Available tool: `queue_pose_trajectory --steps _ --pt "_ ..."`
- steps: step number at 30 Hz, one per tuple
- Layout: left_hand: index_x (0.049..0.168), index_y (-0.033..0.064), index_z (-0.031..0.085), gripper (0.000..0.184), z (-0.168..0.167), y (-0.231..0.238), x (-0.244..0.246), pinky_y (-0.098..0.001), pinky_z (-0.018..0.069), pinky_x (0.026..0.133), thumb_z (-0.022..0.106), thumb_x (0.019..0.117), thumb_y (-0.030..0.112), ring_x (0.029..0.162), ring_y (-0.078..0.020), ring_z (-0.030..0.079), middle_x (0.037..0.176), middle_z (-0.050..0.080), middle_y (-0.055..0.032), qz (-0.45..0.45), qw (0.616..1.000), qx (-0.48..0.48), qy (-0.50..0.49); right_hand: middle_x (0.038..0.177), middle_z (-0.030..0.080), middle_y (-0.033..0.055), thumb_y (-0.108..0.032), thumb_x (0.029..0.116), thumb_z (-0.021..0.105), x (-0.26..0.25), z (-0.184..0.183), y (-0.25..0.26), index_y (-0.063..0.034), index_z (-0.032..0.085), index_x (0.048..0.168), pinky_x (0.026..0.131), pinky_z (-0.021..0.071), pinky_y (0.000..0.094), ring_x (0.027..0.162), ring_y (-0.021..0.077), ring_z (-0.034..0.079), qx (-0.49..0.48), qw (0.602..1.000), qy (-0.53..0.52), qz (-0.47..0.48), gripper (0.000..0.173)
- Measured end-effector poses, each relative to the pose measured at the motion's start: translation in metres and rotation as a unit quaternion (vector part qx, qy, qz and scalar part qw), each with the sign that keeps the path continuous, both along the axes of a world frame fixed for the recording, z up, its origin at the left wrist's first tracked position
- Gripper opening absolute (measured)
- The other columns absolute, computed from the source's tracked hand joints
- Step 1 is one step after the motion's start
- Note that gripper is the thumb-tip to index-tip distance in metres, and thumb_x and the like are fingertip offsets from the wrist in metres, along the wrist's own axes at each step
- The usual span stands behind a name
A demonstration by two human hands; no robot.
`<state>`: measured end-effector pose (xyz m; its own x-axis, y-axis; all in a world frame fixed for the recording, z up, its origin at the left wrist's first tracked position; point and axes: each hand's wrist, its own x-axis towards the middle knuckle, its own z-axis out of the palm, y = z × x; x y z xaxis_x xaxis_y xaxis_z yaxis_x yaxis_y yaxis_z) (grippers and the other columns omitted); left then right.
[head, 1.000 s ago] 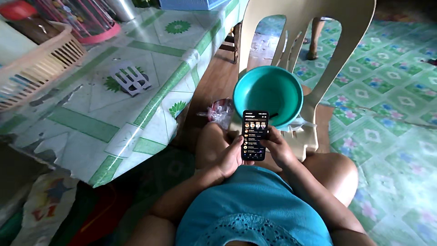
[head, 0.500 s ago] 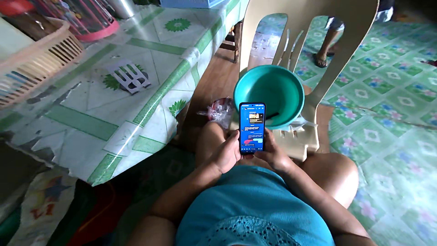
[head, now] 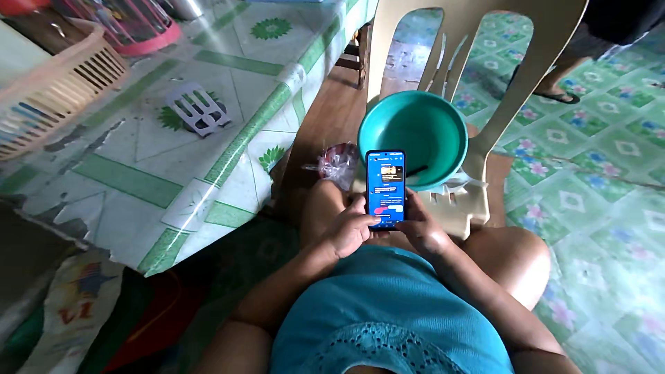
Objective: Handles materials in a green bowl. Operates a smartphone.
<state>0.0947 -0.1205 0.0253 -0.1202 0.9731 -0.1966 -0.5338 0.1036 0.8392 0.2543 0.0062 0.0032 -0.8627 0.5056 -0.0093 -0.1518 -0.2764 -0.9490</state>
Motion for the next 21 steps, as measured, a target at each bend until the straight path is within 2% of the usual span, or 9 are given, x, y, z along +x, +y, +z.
queue_pose_trajectory --steps 3,7,12,17,21 --pt "0.151 0.0091 0.027 0.063 0.0006 0.0012 0.0009 -0.0474 0.0604 0.090 0.048 0.0940 -0.005 0.110 -0.0308 0.068 0.134 0.058 -0.0191 0.005 1.000 -0.010 0.009 0.138 0.061 0.0141 0.011 0.0780 0.058 0.0004 -0.0015 0.0016 -0.0185 0.022 0.161 0.097 0.0589 0.0461 0.117 0.0264 0.067 0.015 1.000 -0.012 0.001 0.095" --pt "0.149 0.0082 0.027 0.062 0.0010 0.0021 0.0020 -0.0455 0.0607 0.089 0.046 0.0919 -0.009 0.109 -0.0288 0.068 0.132 0.059 -0.0187 0.012 1.000 -0.020 0.017 0.138 0.061 0.0116 0.012 0.0811 0.059 0.0005 -0.0034 0.0028 -0.0181 0.024 0.160 0.097 0.0587 0.0434 0.117 0.0240 0.067 0.038 0.999 -0.029 -0.015 0.091" --pt "0.153 0.0095 0.022 0.067 0.0022 0.0013 0.0034 -0.0473 0.0596 0.092 0.045 0.0925 -0.009 0.113 -0.0301 0.067 0.137 0.056 -0.0192 0.004 1.000 -0.014 0.013 0.135 0.063 0.0119 0.012 0.0879 0.057 -0.0011 -0.0035 0.0009 -0.0148 0.027 0.158 0.097 0.0587 0.0409 0.115 0.0221 0.068 0.067 0.997 -0.029 -0.037 0.080" --pt "0.153 0.0109 0.026 0.052 0.0006 0.0025 0.0033 -0.0478 0.0597 0.091 0.037 0.1033 -0.001 0.112 -0.0302 0.067 0.135 0.058 -0.0184 0.015 1.000 -0.018 -0.005 0.141 0.059 0.0125 0.011 0.0843 0.060 0.0001 -0.0039 0.0014 -0.0164 0.021 0.161 0.099 0.0584 0.0428 0.119 0.0242 0.066 0.061 0.998 -0.030 -0.013 0.090" --pt "0.150 0.0090 0.027 0.050 -0.0010 0.0027 0.0032 -0.0466 0.0606 0.089 0.038 0.1030 -0.002 0.109 -0.0299 0.068 0.132 0.059 -0.0190 0.022 0.999 -0.026 -0.007 0.142 0.058 0.0119 0.008 0.0821 0.064 0.0001 -0.0038 -0.0004 -0.0184 0.019 0.161 0.100 0.0583 0.0417 0.120 0.0238 0.066 0.056 0.998 -0.038 -0.011 0.095"
